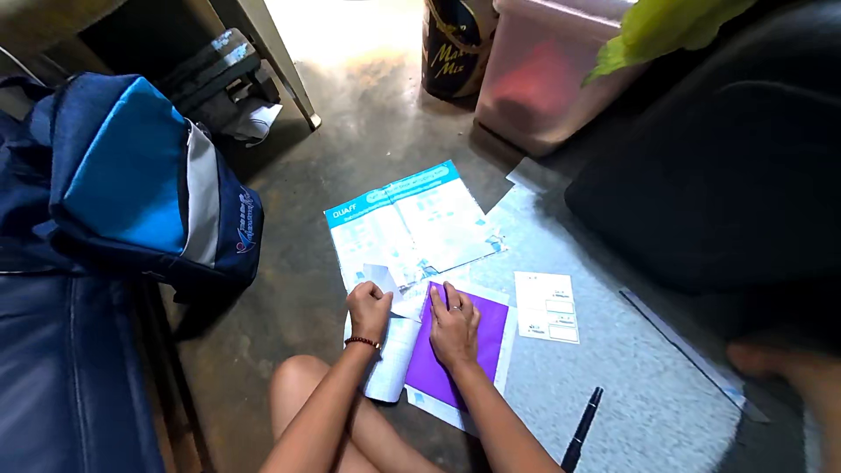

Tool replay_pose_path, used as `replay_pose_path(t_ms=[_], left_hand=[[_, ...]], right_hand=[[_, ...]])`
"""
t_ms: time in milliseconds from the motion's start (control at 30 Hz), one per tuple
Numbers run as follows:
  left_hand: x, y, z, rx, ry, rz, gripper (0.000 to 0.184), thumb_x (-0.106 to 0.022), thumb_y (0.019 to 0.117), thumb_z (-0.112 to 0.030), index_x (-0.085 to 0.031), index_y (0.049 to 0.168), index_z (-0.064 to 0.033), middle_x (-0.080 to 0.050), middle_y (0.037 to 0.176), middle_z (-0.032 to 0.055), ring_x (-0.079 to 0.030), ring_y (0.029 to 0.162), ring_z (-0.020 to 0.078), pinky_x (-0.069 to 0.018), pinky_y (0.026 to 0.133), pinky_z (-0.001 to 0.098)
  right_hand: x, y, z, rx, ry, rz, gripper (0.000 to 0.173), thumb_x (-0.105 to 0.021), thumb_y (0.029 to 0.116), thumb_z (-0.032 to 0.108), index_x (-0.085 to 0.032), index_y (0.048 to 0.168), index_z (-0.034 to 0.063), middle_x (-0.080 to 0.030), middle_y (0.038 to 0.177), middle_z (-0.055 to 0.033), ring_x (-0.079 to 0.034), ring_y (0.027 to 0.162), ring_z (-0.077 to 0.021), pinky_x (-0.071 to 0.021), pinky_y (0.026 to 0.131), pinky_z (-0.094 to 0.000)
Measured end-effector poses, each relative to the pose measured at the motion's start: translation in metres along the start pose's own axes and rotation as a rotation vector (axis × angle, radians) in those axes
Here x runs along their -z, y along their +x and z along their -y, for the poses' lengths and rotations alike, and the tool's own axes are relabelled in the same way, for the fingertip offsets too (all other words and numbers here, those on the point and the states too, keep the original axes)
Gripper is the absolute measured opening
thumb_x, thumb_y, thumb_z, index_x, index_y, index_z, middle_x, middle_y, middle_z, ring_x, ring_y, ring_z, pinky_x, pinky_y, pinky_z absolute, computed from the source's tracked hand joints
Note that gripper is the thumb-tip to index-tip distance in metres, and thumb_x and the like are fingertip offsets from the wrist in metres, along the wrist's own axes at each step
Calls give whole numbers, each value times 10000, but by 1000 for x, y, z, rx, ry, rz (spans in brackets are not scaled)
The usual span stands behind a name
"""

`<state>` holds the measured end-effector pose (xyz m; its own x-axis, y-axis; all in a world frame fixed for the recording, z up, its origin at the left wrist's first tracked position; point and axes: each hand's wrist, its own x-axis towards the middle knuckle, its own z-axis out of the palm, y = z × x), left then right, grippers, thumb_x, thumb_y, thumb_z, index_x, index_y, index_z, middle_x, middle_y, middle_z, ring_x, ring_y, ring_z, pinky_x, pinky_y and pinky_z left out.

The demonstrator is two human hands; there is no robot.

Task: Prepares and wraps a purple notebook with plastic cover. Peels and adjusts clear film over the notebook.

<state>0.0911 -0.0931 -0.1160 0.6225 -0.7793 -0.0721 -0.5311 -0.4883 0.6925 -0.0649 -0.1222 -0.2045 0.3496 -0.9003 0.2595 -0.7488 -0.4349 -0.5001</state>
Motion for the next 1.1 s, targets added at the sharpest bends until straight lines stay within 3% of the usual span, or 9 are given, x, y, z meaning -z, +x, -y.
replay_pose_path(t_ms=[100, 167, 300, 433, 500, 633, 833, 1000, 1100], left_hand=[[2, 18, -18, 172, 48, 147, 430, -789, 863, -119, -593, 1176, 100, -598, 1187, 262, -620, 1073, 330, -507, 956, 431], [1, 29, -21, 236, 54, 230, 521, -742, 941, -203, -543, 1333, 77, -601, 1276, 265, -614, 1173, 345, -484, 1035, 459], [-2, 37, -17, 211, 28, 278, 252, -610, 1025, -168, -683, 1118, 54, -688, 1090, 210, -657, 1041, 298, -496, 965, 460], [-12, 21, -18, 104, -164, 69, 199, -624, 1005, -119, -710, 1012, 60, -708, 941, 168, -671, 873, 219, -528, 860, 379], [-16, 16, -21, 96, -221, -11, 181, -633, 993, -99, -717, 978, 61, -710, 904, 157, -669, 845, 206, -528, 838, 372], [-19, 15, -24, 145, -287, -67, 161, -630, 986, -70, -709, 953, 66, -699, 880, 151, -653, 813, 191, -520, 802, 355], [-17, 24, -27, 220, -271, 1, 140, -651, 964, -81, -701, 957, 49, -671, 845, 117, -616, 770, 156, -500, 759, 328], [-20, 34, -21, 145, -263, 57, 194, -602, 1012, -97, -714, 997, 61, -709, 924, 157, -666, 855, 193, -525, 846, 359], [-20, 37, -21, 129, -269, 35, 189, -602, 1010, -96, -713, 987, 55, -705, 908, 148, -660, 836, 186, -525, 825, 343]], right_hand=[[1, 1, 0, -6, 0, 5, 394, -520, 1002, 97, -683, 1360, 114, -584, 1446, -211, -557, 1287, -486, -392, 1026, -671], [4, 4, 1, -22, 49, 2, 372, -540, 988, 90, -710, 1318, 98, -601, 1414, -230, -559, 1266, -503, -389, 1004, -687], [23, 41, 14, -140, 290, 36, 339, -561, 883, -28, -743, 1167, -6, -618, 1324, -275, -537, 1213, -533, -401, 945, -685], [38, 107, 29, -118, 510, 296, 360, -524, 1009, 119, -668, 1312, -11, -594, 1410, -213, -434, 1350, -480, -288, 1079, -669], [42, 136, 35, -146, 546, 519, 335, -508, 1068, 185, -696, 1270, -5, -600, 1396, -198, -397, 1380, -440, -230, 1113, -646], [35, 166, 36, -155, 480, 816, 309, -559, 1055, 209, -734, 1133, -32, -658, 1243, -228, -482, 1294, -398, -269, 1107, -605], [27, 170, 34, -85, 559, 892, 214, -564, 1040, 102, -675, 1022, -81, -640, 963, -147, -565, 885, -165, -452, 862, -372], [25, 168, 32, -91, 605, 840, 266, -489, 1065, 90, -686, 1057, -89, -668, 1028, -175, -581, 969, -184, -439, 924, -367], [23, 168, 28, -97, 604, 822, 220, -544, 1040, 85, -684, 1037, -85, -656, 972, -143, -571, 893, -140, -455, 858, -328]])
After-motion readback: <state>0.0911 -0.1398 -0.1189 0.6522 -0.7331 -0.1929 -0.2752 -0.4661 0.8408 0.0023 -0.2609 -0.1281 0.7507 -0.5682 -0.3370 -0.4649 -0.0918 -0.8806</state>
